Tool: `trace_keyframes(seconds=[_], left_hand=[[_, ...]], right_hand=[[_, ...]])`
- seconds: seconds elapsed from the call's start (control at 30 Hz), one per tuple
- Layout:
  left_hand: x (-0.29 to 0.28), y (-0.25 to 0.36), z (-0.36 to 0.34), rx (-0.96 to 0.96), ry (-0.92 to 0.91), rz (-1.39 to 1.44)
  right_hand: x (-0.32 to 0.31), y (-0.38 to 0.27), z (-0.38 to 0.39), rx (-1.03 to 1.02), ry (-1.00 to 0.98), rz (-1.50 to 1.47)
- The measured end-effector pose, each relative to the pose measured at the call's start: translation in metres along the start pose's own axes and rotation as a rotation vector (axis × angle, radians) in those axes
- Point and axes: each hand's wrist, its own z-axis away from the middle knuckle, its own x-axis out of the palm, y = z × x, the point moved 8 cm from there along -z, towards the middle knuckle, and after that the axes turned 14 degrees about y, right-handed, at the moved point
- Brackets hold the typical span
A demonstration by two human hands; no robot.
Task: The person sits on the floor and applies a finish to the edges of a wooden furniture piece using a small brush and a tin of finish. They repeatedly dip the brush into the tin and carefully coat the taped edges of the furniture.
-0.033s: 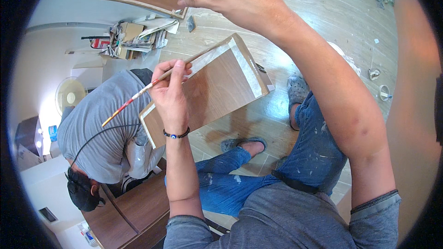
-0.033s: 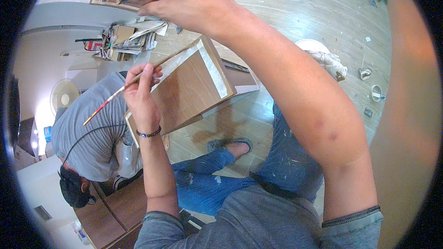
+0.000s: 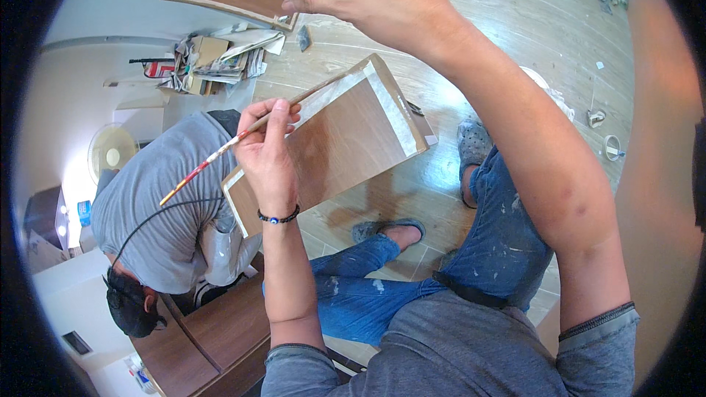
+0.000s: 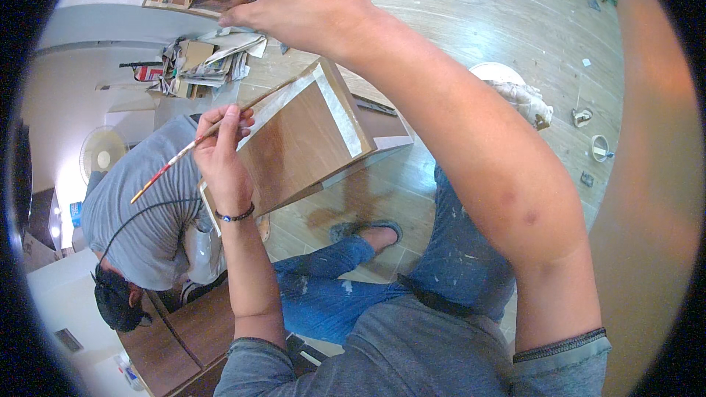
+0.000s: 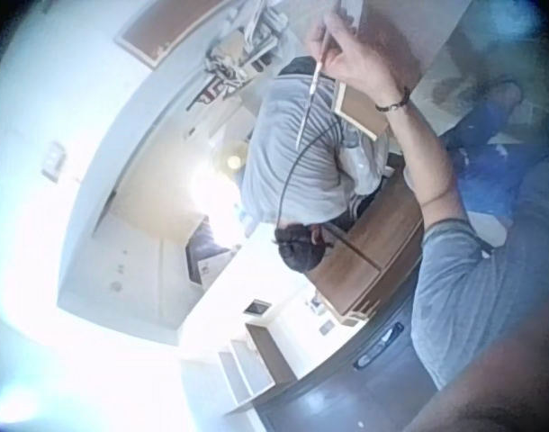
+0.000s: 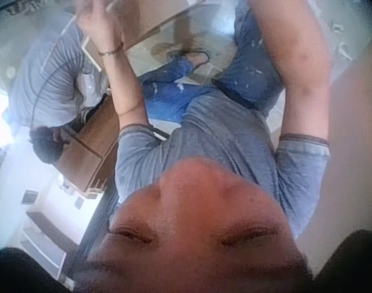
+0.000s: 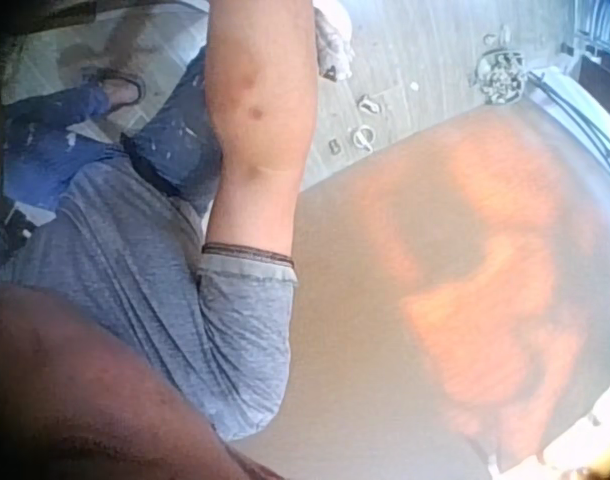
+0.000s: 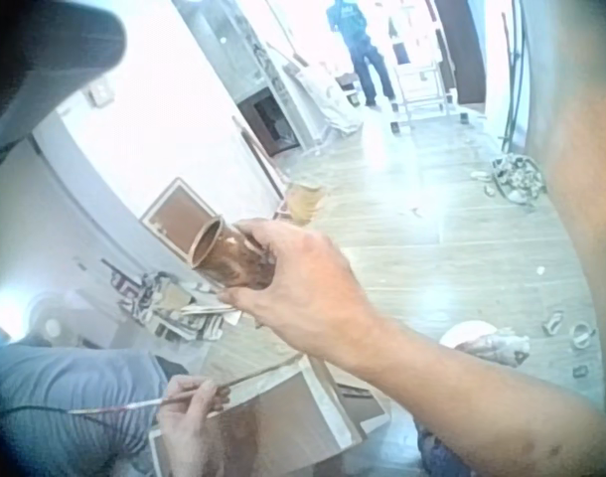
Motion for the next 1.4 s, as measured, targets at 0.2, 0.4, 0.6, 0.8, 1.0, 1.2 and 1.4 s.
trace_keyframes(seconds=[0.2, 0.4, 0.6, 0.8, 1.0, 1.2, 1.4], left_hand=[[0.019, 0.009, 0.007, 0.006, -0.065, 0.075], [0.026, 0.003, 0.008, 0.006, -0.114, 0.068], [-0.018, -0.005, -0.003, -0.018, -0.061, -0.013], [-0.037, 0.024, 0.008, 0.130, -0.015, -0.106], [-0.018, 0.030, 0.016, 0.259, -0.135, -0.309], [-0.015, 0.029, 0.011, 0.279, -0.106, -0.292], [0.002, 0.031, 0.008, 0.247, -0.104, -0.265]], right_hand=[[0.018, 0.022, 0.004, 0.234, -0.129, -0.082], [0.013, 0.012, 0.004, 0.132, -0.085, -0.019], [0.014, 0.007, -0.004, 0.085, -0.072, -0.027], [0.021, 0.014, -0.006, 0.022, -0.057, 0.026], [0.025, 0.016, -0.005, 0.258, -0.207, -0.092], [0.024, 0.016, -0.009, 0.271, -0.224, -0.140], [0.039, 0.031, -0.016, 0.068, -0.109, -0.065]])
